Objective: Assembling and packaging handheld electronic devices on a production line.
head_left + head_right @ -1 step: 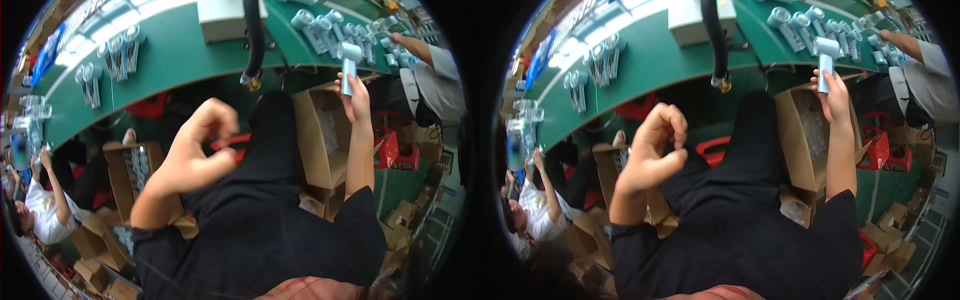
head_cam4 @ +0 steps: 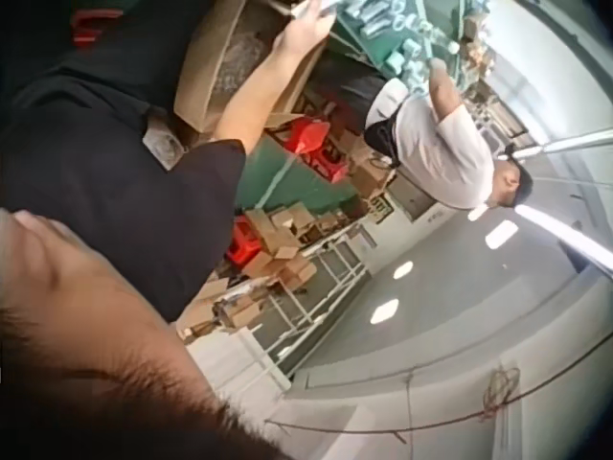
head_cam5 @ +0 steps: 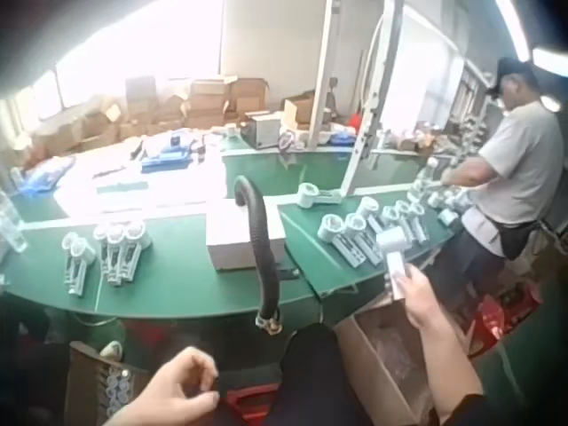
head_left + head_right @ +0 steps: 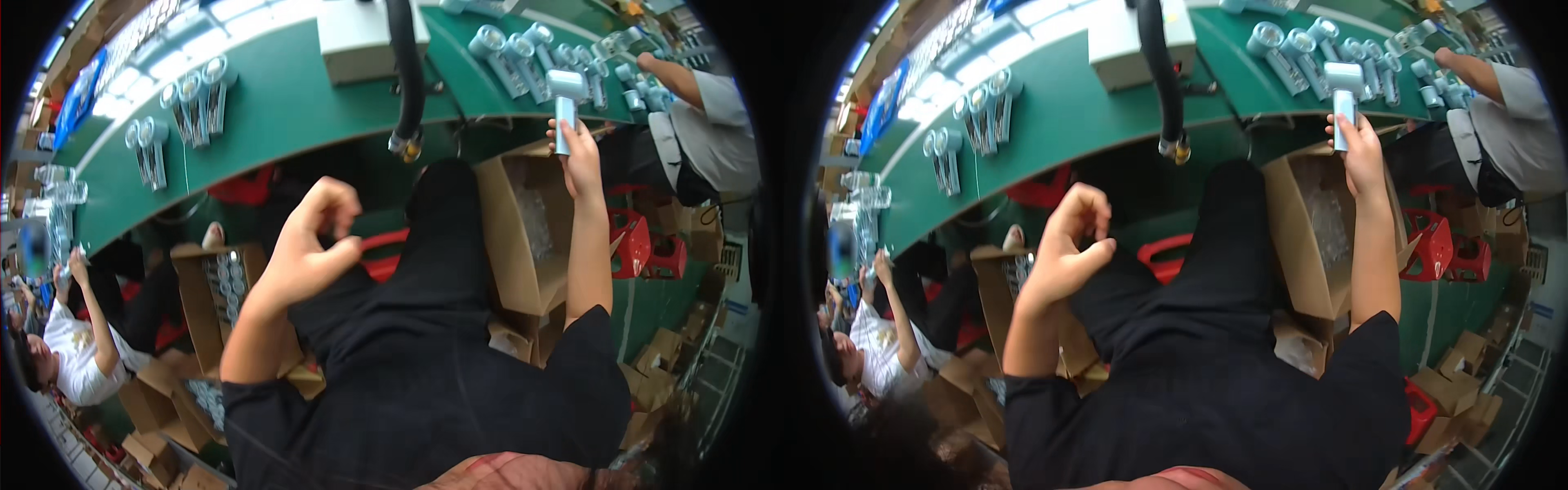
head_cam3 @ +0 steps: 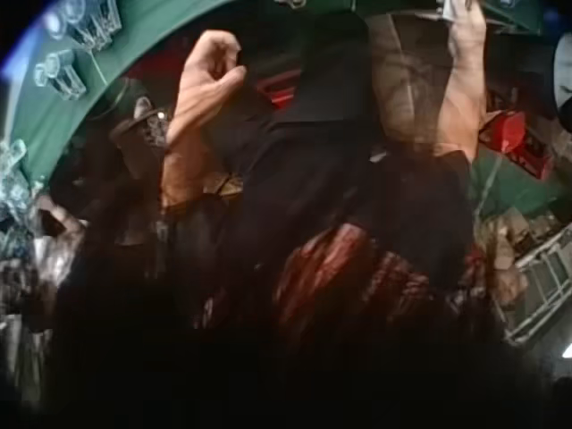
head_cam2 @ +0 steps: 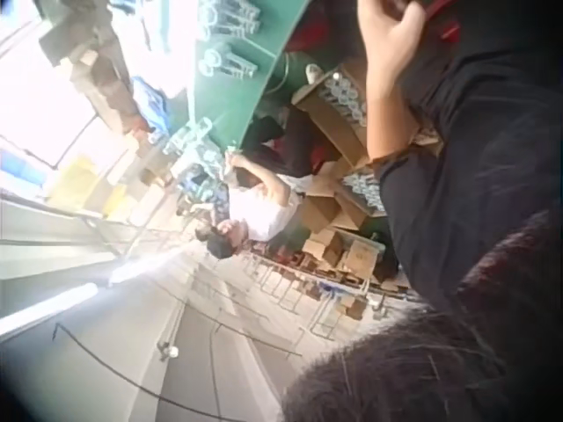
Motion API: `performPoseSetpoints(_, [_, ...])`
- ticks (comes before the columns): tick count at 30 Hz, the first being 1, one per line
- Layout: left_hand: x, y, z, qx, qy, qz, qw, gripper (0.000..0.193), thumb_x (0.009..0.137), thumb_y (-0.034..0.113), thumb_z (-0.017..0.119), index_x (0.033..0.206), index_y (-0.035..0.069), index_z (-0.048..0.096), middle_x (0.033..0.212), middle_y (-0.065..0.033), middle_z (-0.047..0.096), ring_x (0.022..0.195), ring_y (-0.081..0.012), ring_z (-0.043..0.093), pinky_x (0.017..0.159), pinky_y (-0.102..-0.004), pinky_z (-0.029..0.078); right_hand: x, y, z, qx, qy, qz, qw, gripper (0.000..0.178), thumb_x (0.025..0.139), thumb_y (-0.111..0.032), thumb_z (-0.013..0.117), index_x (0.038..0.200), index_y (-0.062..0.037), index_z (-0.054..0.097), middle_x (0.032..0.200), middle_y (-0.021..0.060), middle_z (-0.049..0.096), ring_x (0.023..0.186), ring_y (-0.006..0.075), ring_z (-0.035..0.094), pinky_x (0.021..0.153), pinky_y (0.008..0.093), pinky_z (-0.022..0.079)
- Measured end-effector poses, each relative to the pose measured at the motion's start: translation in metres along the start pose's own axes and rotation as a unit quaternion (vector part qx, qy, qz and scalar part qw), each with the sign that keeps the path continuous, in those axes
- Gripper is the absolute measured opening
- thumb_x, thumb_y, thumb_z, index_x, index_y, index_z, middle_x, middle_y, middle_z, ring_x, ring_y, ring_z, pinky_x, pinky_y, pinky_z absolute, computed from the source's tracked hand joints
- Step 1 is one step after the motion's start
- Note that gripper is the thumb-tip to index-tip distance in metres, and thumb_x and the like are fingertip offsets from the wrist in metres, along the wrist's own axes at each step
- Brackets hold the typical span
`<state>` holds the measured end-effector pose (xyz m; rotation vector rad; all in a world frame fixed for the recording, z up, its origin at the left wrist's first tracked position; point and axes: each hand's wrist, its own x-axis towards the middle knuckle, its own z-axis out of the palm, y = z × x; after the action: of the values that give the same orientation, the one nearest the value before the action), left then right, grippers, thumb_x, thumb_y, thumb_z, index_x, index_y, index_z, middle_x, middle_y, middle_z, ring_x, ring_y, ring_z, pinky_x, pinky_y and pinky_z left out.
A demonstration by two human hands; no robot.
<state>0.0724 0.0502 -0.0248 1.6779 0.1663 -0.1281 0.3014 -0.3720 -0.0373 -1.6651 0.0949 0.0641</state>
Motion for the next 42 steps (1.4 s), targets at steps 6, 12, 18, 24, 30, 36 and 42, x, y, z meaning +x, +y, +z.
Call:
performPoseSetpoints(6, [-0.006, -0.219, -0.079, 0.348, 0.259, 0.001, 0.901, 0.023, 0.083, 0.008, 0.064, 0.104, 0.002, 0.064, 0.097, -0.0167, 0.065, 0.085, -0.0337, 0.061, 0.078, -0.0405, 0.052, 0.092, 0.011, -0.027, -0.415, 0.081, -0.236, 0.875, 0.047, 0.092, -0.023, 0.068, 0.128, 0.0063, 0.059, 0.118, 0.0256, 0.064, 0.106, 0.0384, 0.064, 0.096, 0.0426, 0.051])
performPoseSetpoints(12, [-0.025, -0.328, -0.129, 0.429, 0.356, -0.152, 0.816, 0.024, 0.095, 0.007, 0.052, 0.118, 0.005, 0.053, 0.11, -0.0236, 0.06, 0.096, -0.0452, 0.06, 0.086, -0.0519, 0.051, 0.149, 0.03, -0.025, -0.435, 0.139, -0.219, 0.862, 0.048, 0.092, -0.026, 0.067, 0.128, 0.0045, 0.06, 0.121, 0.0246, 0.06, 0.108, 0.0402, 0.061, 0.097, 0.0439, 0.051])
performPoseSetpoints(18, [0.011, -0.297, -0.117, 0.497, 0.335, -0.148, 0.786, 0.019, 0.096, 0.006, 0.05, 0.114, 0.007, 0.056, 0.112, -0.0216, 0.058, 0.092, -0.0443, 0.062, 0.079, -0.0517, 0.053, 0.158, 0.03, -0.019, -0.463, 0.106, -0.23, 0.85, 0.044, 0.091, -0.026, 0.068, 0.127, -0.0016, 0.063, 0.12, 0.0205, 0.061, 0.105, 0.0384, 0.062, 0.094, 0.0418, 0.051])
performPoseSetpoints(24, [0.039, -0.312, -0.147, 0.62, 0.236, -0.175, 0.728, 0.019, 0.098, 0.009, 0.048, 0.115, 0.008, 0.056, 0.115, -0.0191, 0.055, 0.091, -0.0431, 0.063, 0.078, -0.0518, 0.054, 0.155, 0.034, -0.017, -0.506, 0.143, -0.32, 0.788, 0.043, 0.09, -0.027, 0.07, 0.126, -0.0046, 0.064, 0.118, 0.0178, 0.063, 0.103, 0.0364, 0.062, 0.094, 0.0406, 0.051])
performPoseSetpoints(30, [0.029, -0.308, -0.146, 0.635, 0.165, -0.295, 0.695, 0.023, 0.099, 0.011, 0.048, 0.122, 0.009, 0.052, 0.116, -0.0175, 0.055, 0.092, -0.041, 0.066, 0.079, -0.0497, 0.057, 0.146, 0.035, -0.027, -0.421, 0.101, -0.285, 0.855, 0.042, 0.09, -0.027, 0.071, 0.126, -0.0066, 0.064, 0.115, 0.0137, 0.064, 0.098, 0.0299, 0.063, 0.09, 0.038, 0.052])
performPoseSetpoints(36, [0.004, -0.304, -0.143, 0.634, 0.157, -0.191, 0.733, 0.023, 0.1, 0.008, 0.047, 0.122, 0.007, 0.051, 0.116, -0.0188, 0.054, 0.094, -0.0422, 0.066, 0.078, -0.0502, 0.057, 0.124, 0.045, -0.038, -0.335, 0.064, -0.314, 0.886, 0.031, 0.091, -0.02, 0.073, 0.119, -0.0096, 0.067, 0.114, 0.0067, 0.064, 0.089, 0.0218, 0.064, 0.082, 0.0333, 0.052])
performPoseSetpoints(42, [-0.008, -0.274, -0.089, 0.606, 0.145, -0.121, 0.773, 0.048, 0.094, -0.001, 0.045, 0.142, 0.003, 0.045, 0.135, -0.0242, 0.052, 0.104, -0.0457, 0.064, 0.093, -0.0476, 0.053, 0.093, 0.056, -0.093, -0.202, 0.442, -0.434, 0.758, 0.013, 0.101, -0.013, 0.052, 0.099, -0.0061, 0.063, 0.097, 0.0082, 0.064, 0.08, 0.0222, 0.057, 0.08, 0.0308, 0.048])
